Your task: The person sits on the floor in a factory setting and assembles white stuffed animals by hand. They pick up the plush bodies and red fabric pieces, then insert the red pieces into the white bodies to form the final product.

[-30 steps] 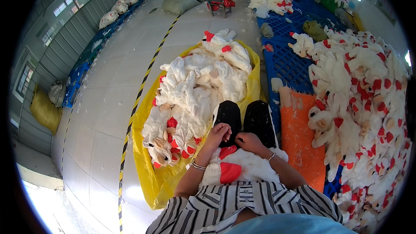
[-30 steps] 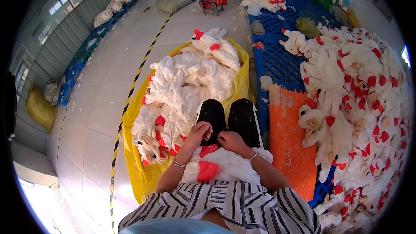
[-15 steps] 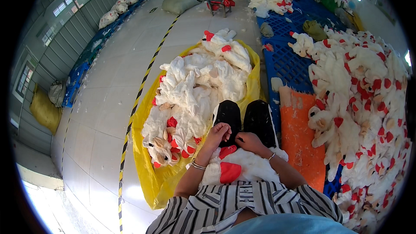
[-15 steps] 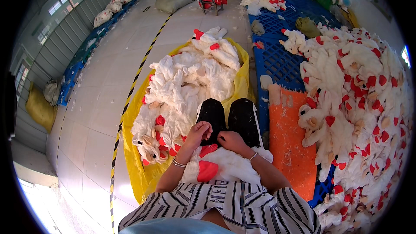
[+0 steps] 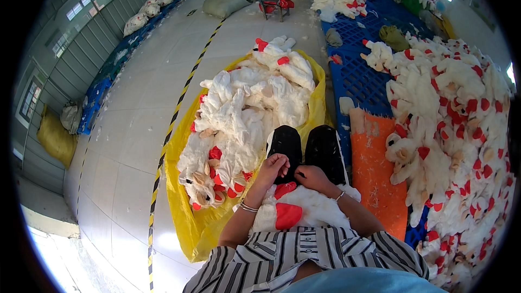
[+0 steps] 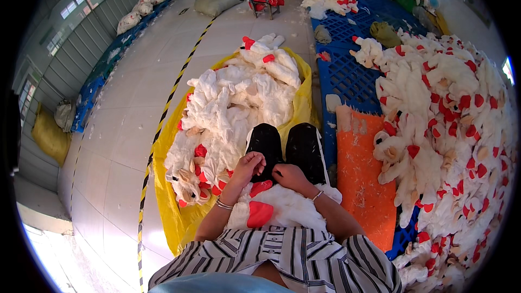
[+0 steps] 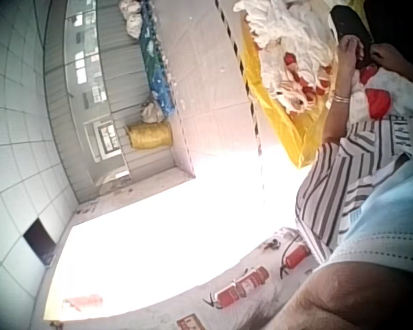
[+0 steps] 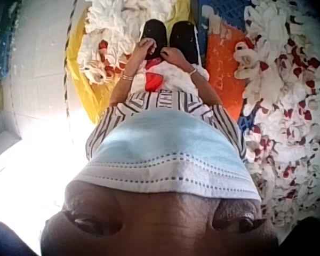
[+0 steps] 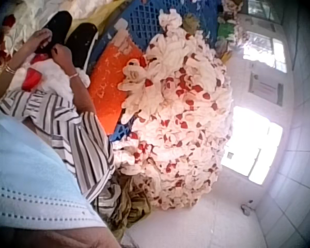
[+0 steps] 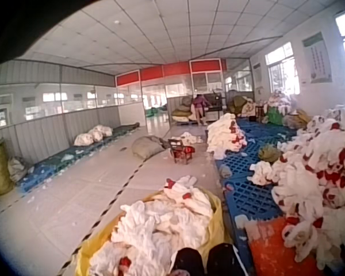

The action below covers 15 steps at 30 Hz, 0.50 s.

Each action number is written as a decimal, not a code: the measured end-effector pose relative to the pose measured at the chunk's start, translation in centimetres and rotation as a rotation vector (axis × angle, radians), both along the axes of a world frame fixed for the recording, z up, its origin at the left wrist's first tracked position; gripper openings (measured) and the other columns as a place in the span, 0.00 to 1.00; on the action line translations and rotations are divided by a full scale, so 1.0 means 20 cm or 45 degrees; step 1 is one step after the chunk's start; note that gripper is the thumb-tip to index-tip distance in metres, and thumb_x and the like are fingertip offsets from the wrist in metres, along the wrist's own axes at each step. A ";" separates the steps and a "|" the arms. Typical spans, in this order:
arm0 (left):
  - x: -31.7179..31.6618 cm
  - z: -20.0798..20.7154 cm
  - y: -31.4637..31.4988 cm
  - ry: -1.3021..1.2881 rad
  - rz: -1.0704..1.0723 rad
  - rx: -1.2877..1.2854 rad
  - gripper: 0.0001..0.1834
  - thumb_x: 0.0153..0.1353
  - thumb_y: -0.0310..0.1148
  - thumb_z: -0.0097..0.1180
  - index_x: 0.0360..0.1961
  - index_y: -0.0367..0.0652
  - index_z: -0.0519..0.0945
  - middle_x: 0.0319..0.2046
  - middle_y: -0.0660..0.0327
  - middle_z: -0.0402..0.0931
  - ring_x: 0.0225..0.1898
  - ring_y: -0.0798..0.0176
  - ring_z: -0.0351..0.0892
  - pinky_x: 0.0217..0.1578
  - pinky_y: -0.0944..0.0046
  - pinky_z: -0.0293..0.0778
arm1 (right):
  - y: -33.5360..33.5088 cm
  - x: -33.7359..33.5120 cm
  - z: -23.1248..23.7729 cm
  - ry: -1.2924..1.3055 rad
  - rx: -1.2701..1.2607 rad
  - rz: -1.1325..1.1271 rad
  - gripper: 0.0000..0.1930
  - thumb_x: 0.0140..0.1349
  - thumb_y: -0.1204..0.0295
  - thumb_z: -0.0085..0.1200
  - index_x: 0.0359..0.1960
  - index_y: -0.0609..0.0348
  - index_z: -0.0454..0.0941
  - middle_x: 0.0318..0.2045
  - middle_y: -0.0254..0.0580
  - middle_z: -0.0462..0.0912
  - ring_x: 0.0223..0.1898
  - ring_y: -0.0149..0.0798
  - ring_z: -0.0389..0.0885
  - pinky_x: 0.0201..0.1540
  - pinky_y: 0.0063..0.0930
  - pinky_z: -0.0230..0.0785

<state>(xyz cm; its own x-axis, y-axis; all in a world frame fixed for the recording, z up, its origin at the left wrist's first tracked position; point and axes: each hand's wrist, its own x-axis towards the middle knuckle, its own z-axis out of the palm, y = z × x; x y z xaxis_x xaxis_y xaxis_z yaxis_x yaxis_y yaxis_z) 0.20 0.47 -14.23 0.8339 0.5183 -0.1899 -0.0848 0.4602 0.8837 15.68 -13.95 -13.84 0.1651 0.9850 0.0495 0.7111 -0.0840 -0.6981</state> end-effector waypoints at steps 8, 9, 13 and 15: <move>0.00 -0.01 0.00 0.005 0.001 -0.012 0.09 0.73 0.36 0.49 0.39 0.44 0.78 0.28 0.68 0.77 0.25 0.76 0.74 0.26 0.76 0.71 | 0.00 0.00 0.00 -0.005 -0.001 0.004 0.08 0.60 0.66 0.57 0.33 0.58 0.80 0.30 0.49 0.83 0.33 0.52 0.83 0.35 0.41 0.74; 0.00 0.00 0.00 0.005 0.002 -0.011 0.09 0.73 0.36 0.49 0.39 0.44 0.78 0.28 0.68 0.77 0.25 0.76 0.74 0.26 0.76 0.71 | 0.00 0.00 0.00 -0.006 0.000 0.004 0.08 0.60 0.66 0.57 0.33 0.58 0.80 0.30 0.49 0.83 0.33 0.52 0.83 0.35 0.41 0.74; 0.00 0.00 0.00 -0.003 -0.001 -0.022 0.09 0.73 0.37 0.50 0.39 0.44 0.78 0.28 0.68 0.77 0.25 0.76 0.74 0.26 0.76 0.71 | 0.00 0.00 0.00 0.001 -0.015 0.004 0.08 0.60 0.66 0.57 0.33 0.58 0.80 0.30 0.49 0.83 0.33 0.52 0.83 0.36 0.40 0.74; 0.00 0.00 0.00 -0.004 -0.002 -0.026 0.09 0.73 0.37 0.50 0.39 0.44 0.78 0.28 0.68 0.77 0.25 0.76 0.74 0.26 0.75 0.71 | 0.00 0.00 0.00 0.000 -0.022 0.008 0.08 0.60 0.66 0.57 0.33 0.58 0.80 0.30 0.49 0.83 0.33 0.52 0.83 0.36 0.40 0.74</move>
